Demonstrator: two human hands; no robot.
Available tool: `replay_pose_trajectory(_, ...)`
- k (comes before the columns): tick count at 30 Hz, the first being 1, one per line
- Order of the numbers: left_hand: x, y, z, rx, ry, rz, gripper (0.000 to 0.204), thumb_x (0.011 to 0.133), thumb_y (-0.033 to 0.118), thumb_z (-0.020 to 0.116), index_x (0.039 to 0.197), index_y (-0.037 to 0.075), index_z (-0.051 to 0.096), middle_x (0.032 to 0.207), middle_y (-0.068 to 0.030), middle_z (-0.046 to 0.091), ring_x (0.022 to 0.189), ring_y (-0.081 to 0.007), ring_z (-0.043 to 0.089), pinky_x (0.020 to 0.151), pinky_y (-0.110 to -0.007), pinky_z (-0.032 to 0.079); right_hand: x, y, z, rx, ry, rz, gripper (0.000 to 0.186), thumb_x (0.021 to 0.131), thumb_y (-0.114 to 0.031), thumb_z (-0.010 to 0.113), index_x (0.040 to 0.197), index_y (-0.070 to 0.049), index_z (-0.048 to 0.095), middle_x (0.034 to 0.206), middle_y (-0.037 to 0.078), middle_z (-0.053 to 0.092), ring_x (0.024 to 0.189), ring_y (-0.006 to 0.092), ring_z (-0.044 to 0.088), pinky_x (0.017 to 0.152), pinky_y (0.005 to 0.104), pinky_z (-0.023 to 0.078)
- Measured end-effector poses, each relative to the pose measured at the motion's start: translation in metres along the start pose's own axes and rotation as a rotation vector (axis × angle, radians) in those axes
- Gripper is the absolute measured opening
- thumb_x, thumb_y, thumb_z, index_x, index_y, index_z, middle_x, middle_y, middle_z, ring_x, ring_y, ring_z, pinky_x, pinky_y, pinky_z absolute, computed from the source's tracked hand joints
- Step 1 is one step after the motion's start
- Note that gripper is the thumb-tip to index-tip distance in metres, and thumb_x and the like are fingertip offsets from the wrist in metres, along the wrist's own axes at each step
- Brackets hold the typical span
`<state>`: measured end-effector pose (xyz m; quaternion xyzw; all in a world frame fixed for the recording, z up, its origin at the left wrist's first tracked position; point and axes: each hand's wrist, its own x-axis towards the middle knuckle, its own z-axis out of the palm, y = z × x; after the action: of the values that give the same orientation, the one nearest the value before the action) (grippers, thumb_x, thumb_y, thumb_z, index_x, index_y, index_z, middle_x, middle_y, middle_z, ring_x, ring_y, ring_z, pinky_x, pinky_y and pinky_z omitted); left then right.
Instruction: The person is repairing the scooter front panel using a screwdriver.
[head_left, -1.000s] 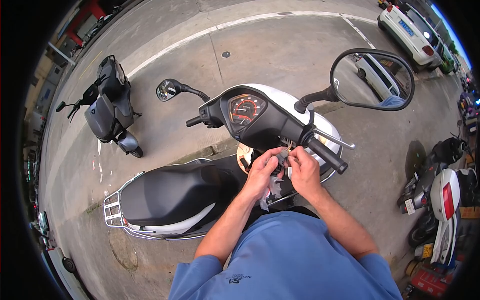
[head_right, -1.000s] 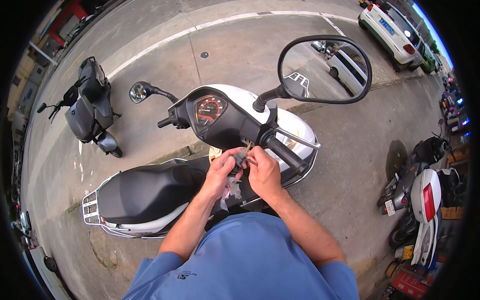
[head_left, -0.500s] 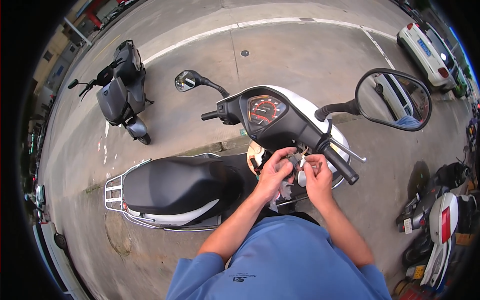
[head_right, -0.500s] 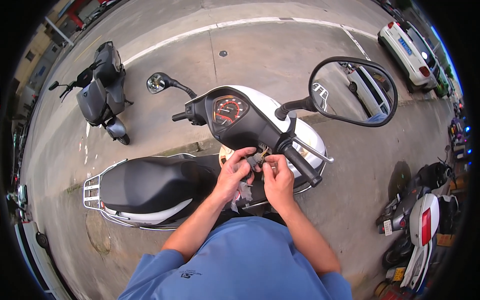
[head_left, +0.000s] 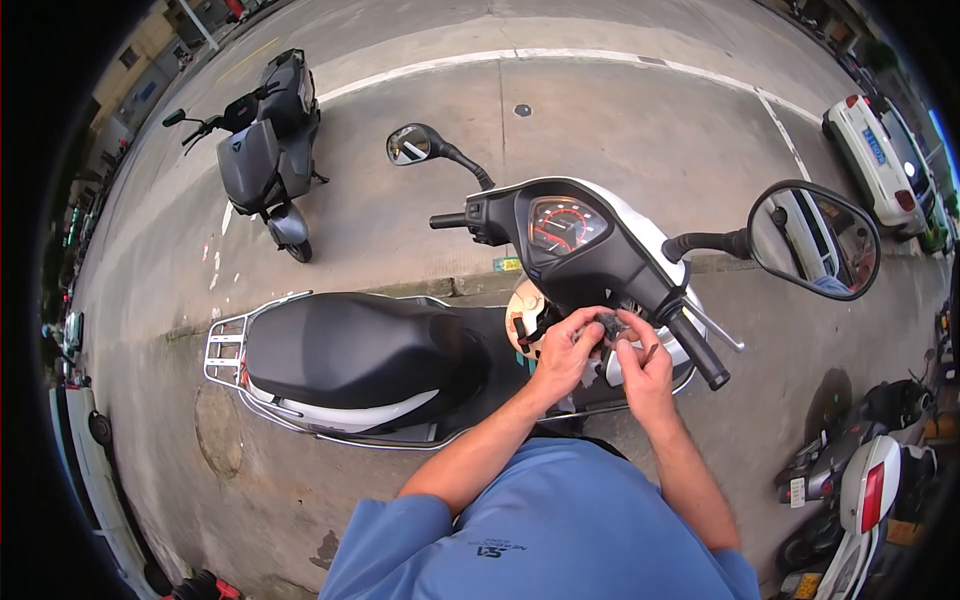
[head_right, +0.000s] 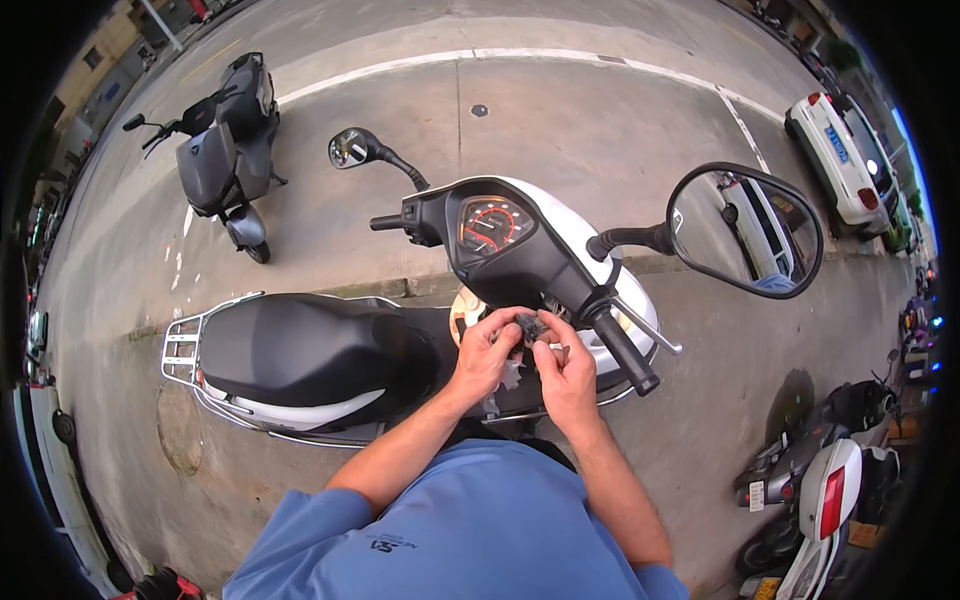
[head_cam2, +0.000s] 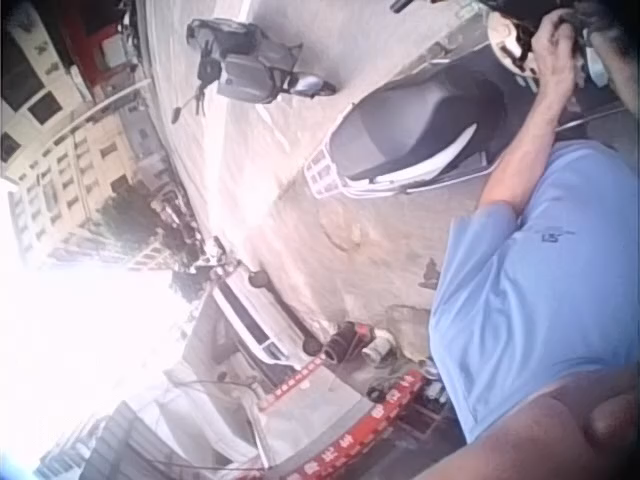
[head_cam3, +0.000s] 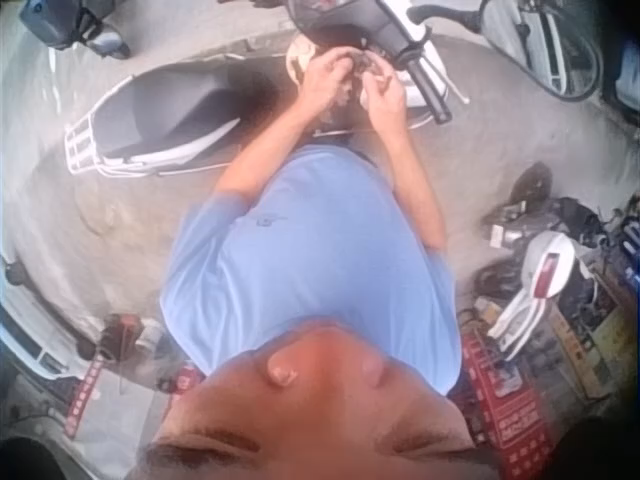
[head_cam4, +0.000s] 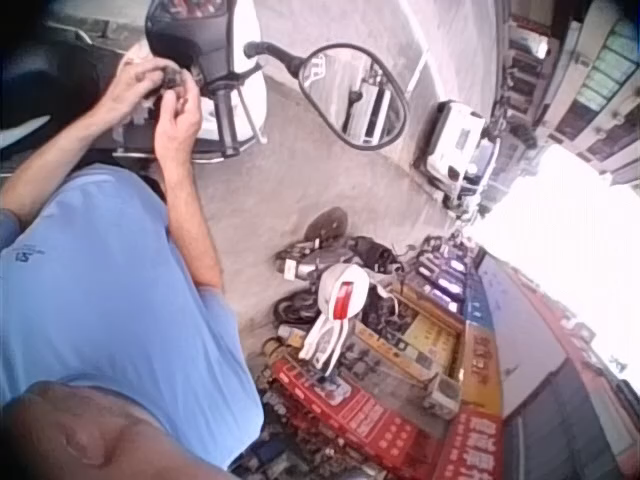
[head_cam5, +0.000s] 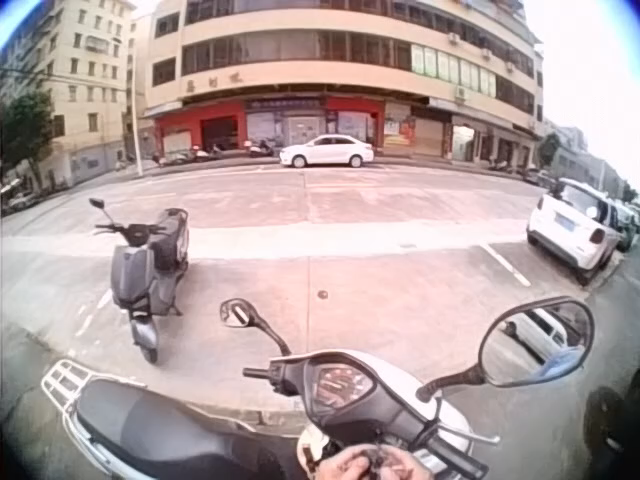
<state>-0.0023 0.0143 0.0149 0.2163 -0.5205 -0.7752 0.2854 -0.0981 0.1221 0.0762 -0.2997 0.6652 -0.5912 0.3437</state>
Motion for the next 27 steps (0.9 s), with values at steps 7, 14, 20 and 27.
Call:
replay_pose_trajectory(7,-0.003,0.002,-0.003,-0.31,-0.104,-0.071,0.039,0.101,0.03,0.055,0.125,0.0,0.061,0.09,-0.0023,0.062,0.077,-0.0073,0.054,0.064,-0.024,0.045,0.001,0.0,0.008,0.053,-0.002,-0.077,0.039,0.094,-0.003,0.059,0.131,0.003,0.049,0.078,0.001,0.056,0.062,0.0028,0.049,0.055,0.0198,0.038)
replay_pose_trajectory(14,-0.008,0.006,-0.003,-0.147,-0.15,-0.075,0.031,0.102,0.021,0.054,0.124,0.002,0.063,0.099,-0.0021,0.066,0.084,-0.0054,0.056,0.066,-0.022,0.046,0.003,-0.018,0.01,-0.442,0.125,-0.079,0.033,0.088,-0.012,0.071,0.114,0.001,0.055,0.062,-0.002,0.045,0.053,0.0049,0.039,0.048,0.0248,0.034)
replay_pose_trajectory(20,-0.008,0.002,0.0,-0.114,-0.099,-0.108,0.027,0.101,0.018,0.055,0.122,0.005,0.065,0.098,0.0015,0.066,0.083,-0.0032,0.056,0.065,-0.02,0.046,0.003,-0.017,0.011,-0.504,0.129,-0.127,0.031,0.089,-0.013,0.07,0.111,0.002,0.055,0.063,0.002,0.049,0.053,0.0093,0.043,0.048,0.0285,0.037)
replay_pose_trajectory(27,-0.006,0.004,0.0,-0.109,-0.089,-0.1,0.024,0.101,0.018,0.055,0.119,0.006,0.066,0.095,0.0025,0.065,0.082,-0.0028,0.056,0.064,-0.019,0.046,0.003,-0.016,0.009,-0.554,0.11,-0.155,0.03,0.09,-0.011,0.066,0.114,0.004,0.056,0.065,0.006,0.053,0.054,0.0116,0.048,0.05,0.0302,0.041)
